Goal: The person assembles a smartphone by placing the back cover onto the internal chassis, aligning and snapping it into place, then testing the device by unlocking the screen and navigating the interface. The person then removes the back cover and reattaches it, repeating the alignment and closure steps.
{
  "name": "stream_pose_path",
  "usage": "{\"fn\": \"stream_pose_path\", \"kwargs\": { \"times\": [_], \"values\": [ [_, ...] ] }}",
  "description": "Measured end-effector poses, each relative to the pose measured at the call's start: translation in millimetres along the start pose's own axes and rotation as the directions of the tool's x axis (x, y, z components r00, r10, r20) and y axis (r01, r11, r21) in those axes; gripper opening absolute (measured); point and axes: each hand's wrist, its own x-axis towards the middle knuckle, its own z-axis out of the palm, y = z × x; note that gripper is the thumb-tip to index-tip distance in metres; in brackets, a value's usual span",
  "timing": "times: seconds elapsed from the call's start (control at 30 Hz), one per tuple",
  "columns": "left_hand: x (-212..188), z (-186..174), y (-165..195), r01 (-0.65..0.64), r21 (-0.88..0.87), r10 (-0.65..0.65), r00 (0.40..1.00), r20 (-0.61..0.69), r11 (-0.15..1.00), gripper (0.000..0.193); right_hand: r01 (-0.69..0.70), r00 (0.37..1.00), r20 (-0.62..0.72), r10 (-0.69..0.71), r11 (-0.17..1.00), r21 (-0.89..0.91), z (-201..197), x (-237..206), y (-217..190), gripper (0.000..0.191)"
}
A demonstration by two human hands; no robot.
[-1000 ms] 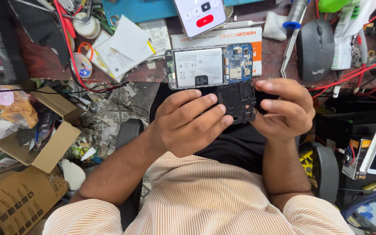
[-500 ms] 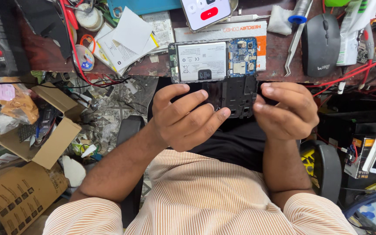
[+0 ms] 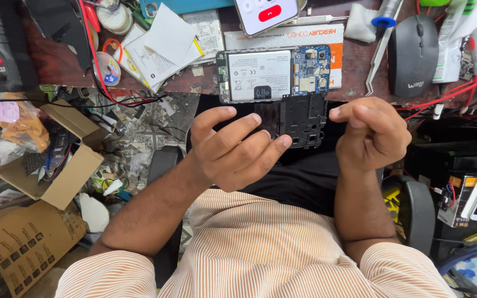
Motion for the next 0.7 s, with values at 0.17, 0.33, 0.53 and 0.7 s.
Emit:
{"fn": "stream_pose_path", "kwargs": {
  "times": [0.17,0.33,0.53,0.7],
  "values": [
    [-6.9,-1.0,-1.6,0.001,0.034,0.000,0.999,-0.035,0.999,0.013,0.059,0.998,0.026,-0.057,0.993,-0.098,3.1,1.3,1.0,0.023],
    [-10.5,-1.8,-2.1,0.003,0.067,0.000,0.999,-0.046,0.998,0.011,0.060,0.996,-0.065,-0.059,0.998,0.017,10.3,-2.8,6.3,0.042],
    [-11.1,-2.1,-1.1,-0.008,0.077,0.012,0.999,-0.051,0.997,0.011,0.150,0.989,0.009,-0.150,0.973,-0.177,13.2,3.6,5.5,0.044],
    [-9.7,1.6,2.1,-0.016,0.075,0.019,0.999,-0.038,0.997,0.009,0.329,0.941,0.182,-0.284,0.894,-0.303,11.9,8.8,2.7,0.031]
  ]
}}
